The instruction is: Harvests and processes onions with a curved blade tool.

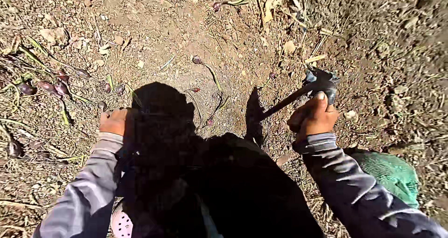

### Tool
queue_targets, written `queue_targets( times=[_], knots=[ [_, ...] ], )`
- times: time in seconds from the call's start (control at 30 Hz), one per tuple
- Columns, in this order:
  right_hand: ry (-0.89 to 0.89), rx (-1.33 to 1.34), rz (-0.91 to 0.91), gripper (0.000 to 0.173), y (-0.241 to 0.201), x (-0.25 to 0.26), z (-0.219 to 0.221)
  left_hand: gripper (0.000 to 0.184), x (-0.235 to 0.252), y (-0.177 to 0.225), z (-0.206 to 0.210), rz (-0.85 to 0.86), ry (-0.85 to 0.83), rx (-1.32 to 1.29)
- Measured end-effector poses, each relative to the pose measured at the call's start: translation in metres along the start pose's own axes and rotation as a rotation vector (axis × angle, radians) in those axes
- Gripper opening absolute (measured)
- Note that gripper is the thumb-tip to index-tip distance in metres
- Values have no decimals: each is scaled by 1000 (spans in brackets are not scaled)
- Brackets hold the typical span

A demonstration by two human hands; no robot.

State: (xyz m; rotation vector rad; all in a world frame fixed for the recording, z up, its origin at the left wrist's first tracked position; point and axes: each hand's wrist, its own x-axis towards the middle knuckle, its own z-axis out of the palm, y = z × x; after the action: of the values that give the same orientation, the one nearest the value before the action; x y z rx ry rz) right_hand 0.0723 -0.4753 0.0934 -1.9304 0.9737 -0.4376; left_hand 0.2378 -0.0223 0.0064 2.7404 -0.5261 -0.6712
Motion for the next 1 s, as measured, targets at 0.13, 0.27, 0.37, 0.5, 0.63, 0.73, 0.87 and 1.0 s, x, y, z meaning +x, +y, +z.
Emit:
queue_targets(
  times=[0.13, 0.27, 0.37, 0.5, 0.63, 0.73, 0.87, 1.0],
  knots=[
    [-125, -172, -95, 33, -34, -19, 18, 36, -29, -94, -77, -511, 144, -20],
    [-396, -58, -273, 29, -116, -64, 41, 44, -100, -167, -89, -885, 305, -312],
    [-748, 320, -264, 32, -138, -74, 70, 46, -165, -198, -63, -1032, 399, -402],
    [-1004, 662, -346, 31, -136, -122, 178, 35, -197, -196, -35, -829, 408, -397],
    [-1033, 399, -400, 27, -134, -186, 263, 38, -129, -164, -24, -531, 52, -370],
    [-1115, 241, -436, 25, -146, -205, 283, 44, -112, -184, 1, -724, 33, -806],
    [-1255, 91, -532, 25, -168, -223, 288, 37, -133, -207, -3, -556, 115, -777],
    [-1419, 290, -528, 28, -216, -252, 284, 33, -223, -243, -43, -703, 389, -439]
  ],
)
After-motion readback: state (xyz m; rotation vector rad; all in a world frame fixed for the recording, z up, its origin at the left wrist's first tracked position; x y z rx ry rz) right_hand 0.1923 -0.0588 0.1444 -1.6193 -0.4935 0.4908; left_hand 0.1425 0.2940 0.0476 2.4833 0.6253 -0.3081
